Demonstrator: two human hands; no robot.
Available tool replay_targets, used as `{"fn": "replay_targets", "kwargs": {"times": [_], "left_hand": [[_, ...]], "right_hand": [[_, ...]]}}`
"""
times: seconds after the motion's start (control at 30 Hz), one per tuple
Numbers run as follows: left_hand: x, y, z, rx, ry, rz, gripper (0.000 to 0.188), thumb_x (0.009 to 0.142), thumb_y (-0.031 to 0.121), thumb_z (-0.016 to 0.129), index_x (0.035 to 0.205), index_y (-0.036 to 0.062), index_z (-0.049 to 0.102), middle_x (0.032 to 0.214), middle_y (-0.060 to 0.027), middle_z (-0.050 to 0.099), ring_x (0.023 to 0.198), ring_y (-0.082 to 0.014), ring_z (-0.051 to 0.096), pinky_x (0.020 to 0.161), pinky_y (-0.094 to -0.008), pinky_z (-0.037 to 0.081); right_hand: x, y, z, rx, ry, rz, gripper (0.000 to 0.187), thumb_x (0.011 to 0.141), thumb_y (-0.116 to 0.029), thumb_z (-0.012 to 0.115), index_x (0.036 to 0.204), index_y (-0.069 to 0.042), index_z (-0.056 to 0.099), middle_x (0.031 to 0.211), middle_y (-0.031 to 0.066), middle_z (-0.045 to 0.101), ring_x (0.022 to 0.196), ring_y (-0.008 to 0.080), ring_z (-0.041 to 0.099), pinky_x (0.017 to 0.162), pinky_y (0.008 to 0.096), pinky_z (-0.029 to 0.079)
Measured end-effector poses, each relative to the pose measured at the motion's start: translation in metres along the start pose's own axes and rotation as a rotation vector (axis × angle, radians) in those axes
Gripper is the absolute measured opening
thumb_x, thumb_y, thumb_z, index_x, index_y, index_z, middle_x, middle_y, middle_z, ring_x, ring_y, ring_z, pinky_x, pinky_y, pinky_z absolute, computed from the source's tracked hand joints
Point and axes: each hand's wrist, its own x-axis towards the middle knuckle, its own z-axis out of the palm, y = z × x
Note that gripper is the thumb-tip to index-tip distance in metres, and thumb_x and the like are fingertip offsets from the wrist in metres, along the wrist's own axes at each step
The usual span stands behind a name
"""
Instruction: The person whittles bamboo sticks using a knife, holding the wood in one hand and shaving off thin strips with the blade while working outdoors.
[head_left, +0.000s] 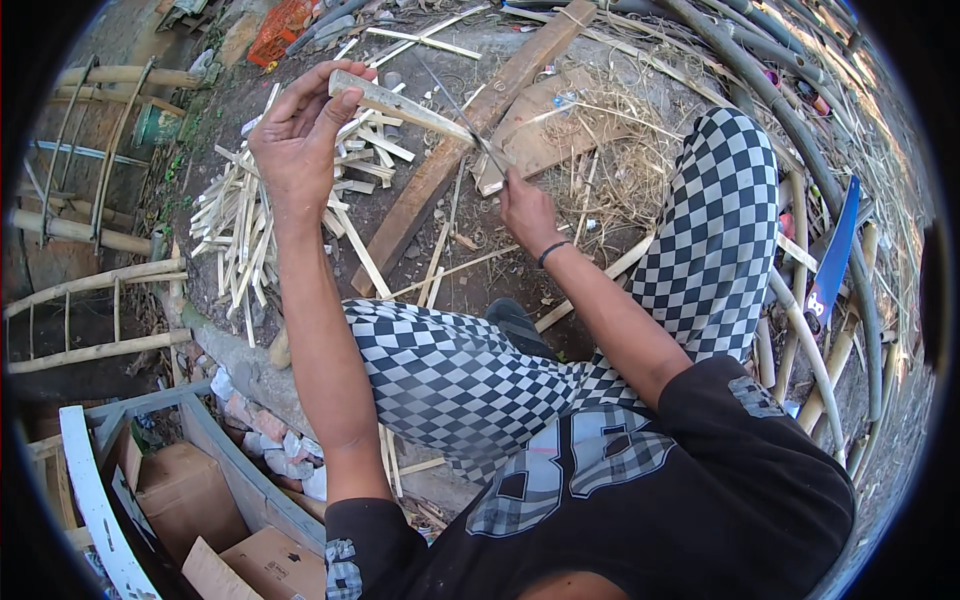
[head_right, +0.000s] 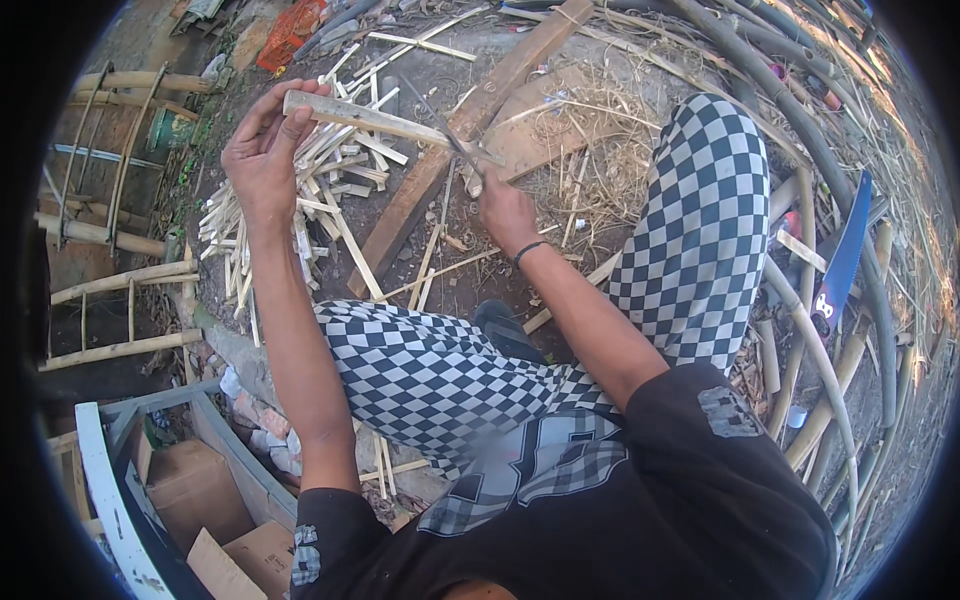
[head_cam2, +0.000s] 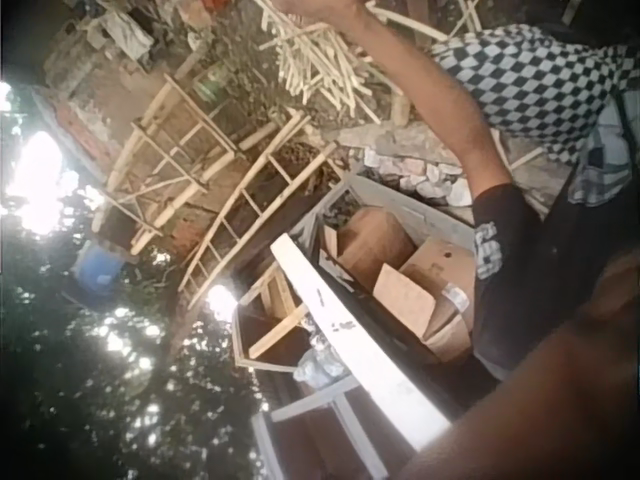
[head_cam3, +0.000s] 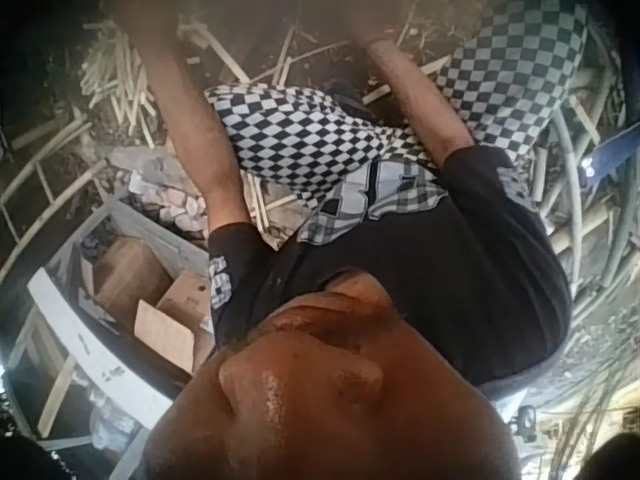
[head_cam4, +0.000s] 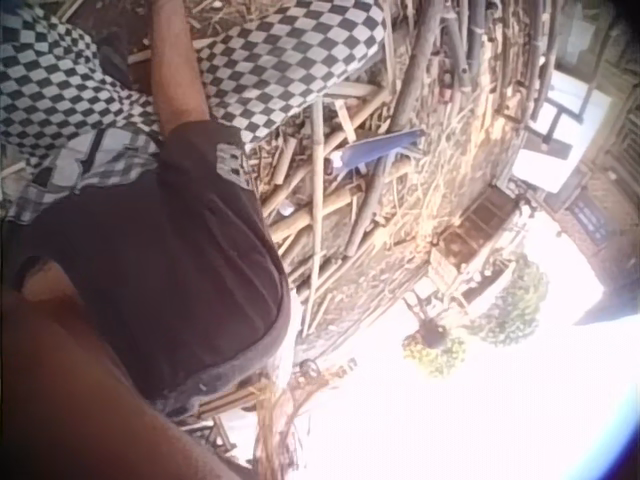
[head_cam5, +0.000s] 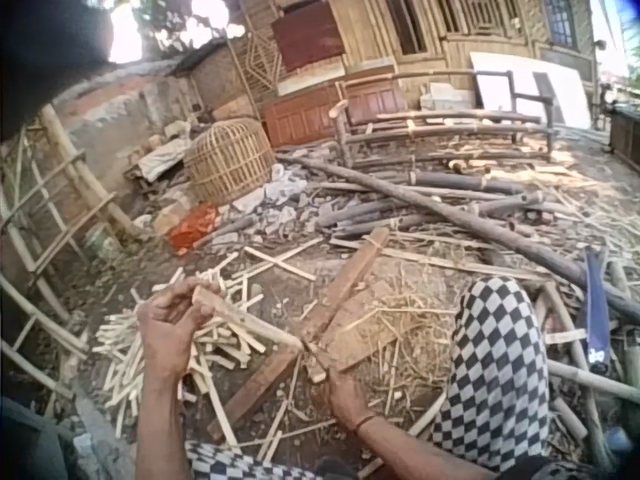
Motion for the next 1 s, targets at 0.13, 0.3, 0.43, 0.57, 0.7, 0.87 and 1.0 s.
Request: {"fn": "replay_targets", "kwargs": {"times": [0.13,0.3,0.43,0.57,0.7,0.87,1.0], "left_hand": [[0.005,-0.013,-0.012,-0.037,0.052,-0.045,0.025,0.088,-0.001,0.068,0.112,-0.0052,0.065,0.107,-0.0155,0.069,0.102,-0.0217,0.068,0.088,-0.0304,0.056],[-0.005,-0.023,-0.044,0.044,0.179,-0.062,0.026,0.089,0.002,0.068,0.115,-0.0042,0.065,0.11,-0.0138,0.069,0.103,-0.0183,0.066,0.091,-0.0303,0.054],[0.003,-0.031,-0.049,0.194,0.258,-0.083,0.028,0.089,0.004,0.07,0.116,-0.0017,0.066,0.11,-0.0121,0.069,0.101,-0.0147,0.064,0.09,-0.0289,0.053],[-0.006,-0.026,-0.063,0.317,0.316,-0.069,0.029,0.087,0.006,0.072,0.115,-0.0012,0.066,0.11,-0.0116,0.069,0.099,-0.0146,0.065,0.086,-0.0275,0.054],[-0.012,-0.02,-0.067,0.273,0.139,-0.154,0.029,0.084,0.001,0.073,0.112,-0.0026,0.066,0.108,-0.0133,0.069,0.095,-0.0139,0.065,0.081,-0.0267,0.055],[-0.022,-0.002,-0.064,0.263,0.067,-0.162,0.03,0.076,-0.011,0.074,0.104,-0.0042,0.064,0.106,-0.0161,0.069,0.095,-0.0153,0.066,0.081,-0.0251,0.055],[-0.021,0.003,-0.052,0.205,-0.035,-0.057,0.028,0.075,-0.013,0.074,0.098,-0.003,0.062,0.103,-0.0166,0.069,0.09,-0.0131,0.066,0.077,-0.0226,0.055]], "right_hand": [[-0.023,0.088,0.046,-0.159,-0.184,0.369,0.03,0.088,-0.014,0.053,0.109,0.008,0.055,0.096,0.0313,0.066,0.095,0.0454,0.065,0.084,0.0514,0.052],[-0.009,0.076,0.063,0.03,-0.281,0.338,0.032,0.087,-0.016,0.053,0.106,0.009,0.059,0.094,0.0311,0.067,0.093,0.0426,0.067,0.082,0.0523,0.053],[-0.003,0.101,0.066,0.353,-0.183,0.598,0.029,0.092,-0.022,0.054,0.102,0.004,0.062,0.086,0.0284,0.068,0.081,0.043,0.068,0.074,0.0467,0.056],[0.002,0.03,0.028,0.131,-0.13,0.446,0.03,0.09,-0.023,0.058,0.102,0.003,0.066,0.092,0.03,0.067,0.093,0.0449,0.065,0.086,0.0505,0.05],[0.01,-0.033,-0.011,0.282,-0.091,0.112,0.025,0.091,-0.017,0.055,0.103,0.005,0.06,0.085,0.0316,0.064,0.087,0.0487,0.063,0.08,0.0541,0.051],[-0.014,-0.12,-0.064,0.402,-0.087,-0.18,0.019,0.093,-0.014,0.053,0.101,0.003,0.056,0.068,0.0267,0.061,0.07,0.0473,0.062,0.065,0.0542,0.049],[-0.025,-0.135,-0.081,0.353,-0.064,-0.308,0.021,0.093,-0.014,0.052,0.105,0.003,0.052,0.063,0.0254,0.06,0.066,0.0471,0.062,0.063,0.0549,0.048]]}}
